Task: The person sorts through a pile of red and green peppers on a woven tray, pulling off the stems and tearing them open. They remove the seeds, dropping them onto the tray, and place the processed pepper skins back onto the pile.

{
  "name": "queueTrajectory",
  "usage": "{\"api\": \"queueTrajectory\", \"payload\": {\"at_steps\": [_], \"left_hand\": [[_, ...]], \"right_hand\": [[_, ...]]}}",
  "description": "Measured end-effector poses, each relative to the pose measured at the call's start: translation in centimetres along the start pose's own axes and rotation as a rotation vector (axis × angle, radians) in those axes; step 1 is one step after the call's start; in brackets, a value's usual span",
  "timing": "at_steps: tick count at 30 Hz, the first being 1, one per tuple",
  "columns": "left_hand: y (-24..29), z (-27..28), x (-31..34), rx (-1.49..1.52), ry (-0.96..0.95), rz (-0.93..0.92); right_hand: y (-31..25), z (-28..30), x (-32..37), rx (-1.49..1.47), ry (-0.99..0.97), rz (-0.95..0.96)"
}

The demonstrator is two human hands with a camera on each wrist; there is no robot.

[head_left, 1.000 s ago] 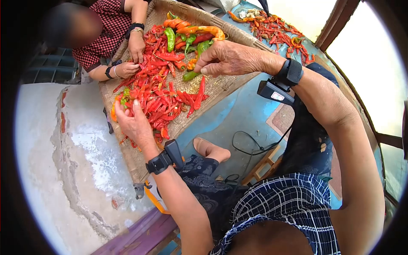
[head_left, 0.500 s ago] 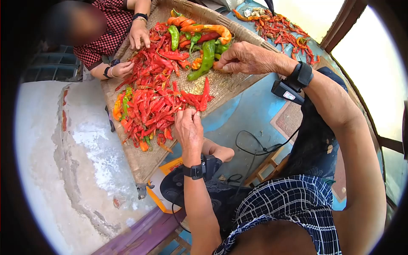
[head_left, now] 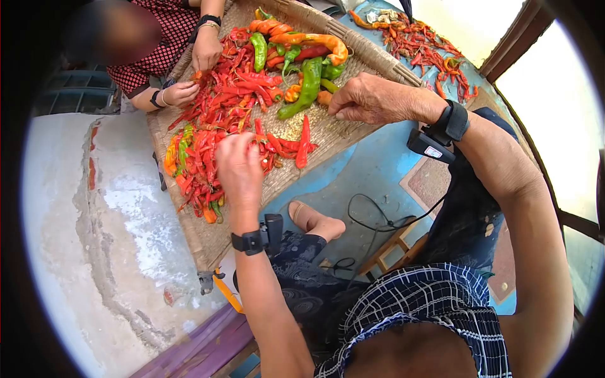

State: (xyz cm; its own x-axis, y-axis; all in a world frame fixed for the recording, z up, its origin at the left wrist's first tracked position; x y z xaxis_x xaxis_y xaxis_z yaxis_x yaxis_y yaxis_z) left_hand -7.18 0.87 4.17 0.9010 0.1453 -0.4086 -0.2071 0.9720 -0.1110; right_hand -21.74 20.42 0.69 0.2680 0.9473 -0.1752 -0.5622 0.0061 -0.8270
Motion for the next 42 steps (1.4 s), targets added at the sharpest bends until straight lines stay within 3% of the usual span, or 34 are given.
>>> {"api": "queueTrajectory", "payload": {"at_steps": [2,4,16,20,22,25,27,28,30,31,33,34,35,37,42], "left_hand": [[3.5,-2.1,1.6,-0.016,-0.143,-0.130],[3.6,-3.7,2.3,-0.073,-0.168,-0.122],[0.9,0.7,-1.1,0.200,-0.095,-0.088],[0.7,0.4,-1.6,0.237,-0.120,0.038],[1.5,1.0,-1.9,0.238,0.040,-0.016],[1.0,2.3,-3.3,0.106,0.123,-0.060],[-2.3,3.8,-5.1,-0.024,0.241,-0.012],[-4.2,4.5,-5.6,-0.078,0.388,0.050],[-5.1,5.8,-5.8,-0.405,0.453,0.075],[-4.6,5.8,-5.6,-0.400,0.452,0.065],[-3.1,2.7,-4.7,-0.053,-0.006,0.102],[-0.4,1.5,-4.0,0.064,-0.112,-0.062],[1.8,0.0,-3.0,0.092,-0.148,-0.253],[5.1,-1.8,-1.3,0.103,-0.222,-0.435],[5.1,-4.2,-0.7,0.167,-0.277,-0.401]], "right_hand": [[-0.2,-0.2,-0.2,0.009,0.002,0.014],[-0.2,-0.3,-0.2,-0.001,0.013,0.004],[-0.1,-1.0,-0.2,0.005,-0.004,0.010],[0.0,-1.5,-0.2,0.028,-0.035,-0.025],[0.3,-1.8,-0.2,0.004,-0.040,-0.027],[0.3,-1.9,-0.1,0.021,-0.070,-0.027],[0.2,-1.9,-0.1,0.034,-0.088,-0.045],[0.2,-2.0,-0.1,0.048,-0.104,-0.061],[0.5,-2.1,-0.1,0.037,-0.093,-0.043],[0.6,-2.1,-0.1,0.034,-0.081,-0.024],[1.3,-2.2,-0.2,0.060,-0.068,-0.033],[1.4,-2.3,-0.3,0.085,-0.067,-0.030],[1.5,-2.3,-0.4,0.083,-0.071,-0.029],[1.5,-2.4,-0.4,0.128,-0.073,-0.021],[1.1,-2.4,-0.3,0.138,-0.073,-0.040]]}}
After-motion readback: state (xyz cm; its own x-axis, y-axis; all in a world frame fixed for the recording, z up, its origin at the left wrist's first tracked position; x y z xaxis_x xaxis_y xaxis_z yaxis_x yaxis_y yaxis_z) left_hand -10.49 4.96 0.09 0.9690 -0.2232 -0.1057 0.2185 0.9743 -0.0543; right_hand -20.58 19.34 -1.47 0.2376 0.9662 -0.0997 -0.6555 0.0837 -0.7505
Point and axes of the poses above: each hand's wrist, its own x-axis away from the middle knuckle, its own z-axis out of the back of the hand, y = z × x, the point moved 6 cm from there along -x, towards the middle knuckle, and after that the axes turned 13 degrees about -x, right-handed, at the moved point
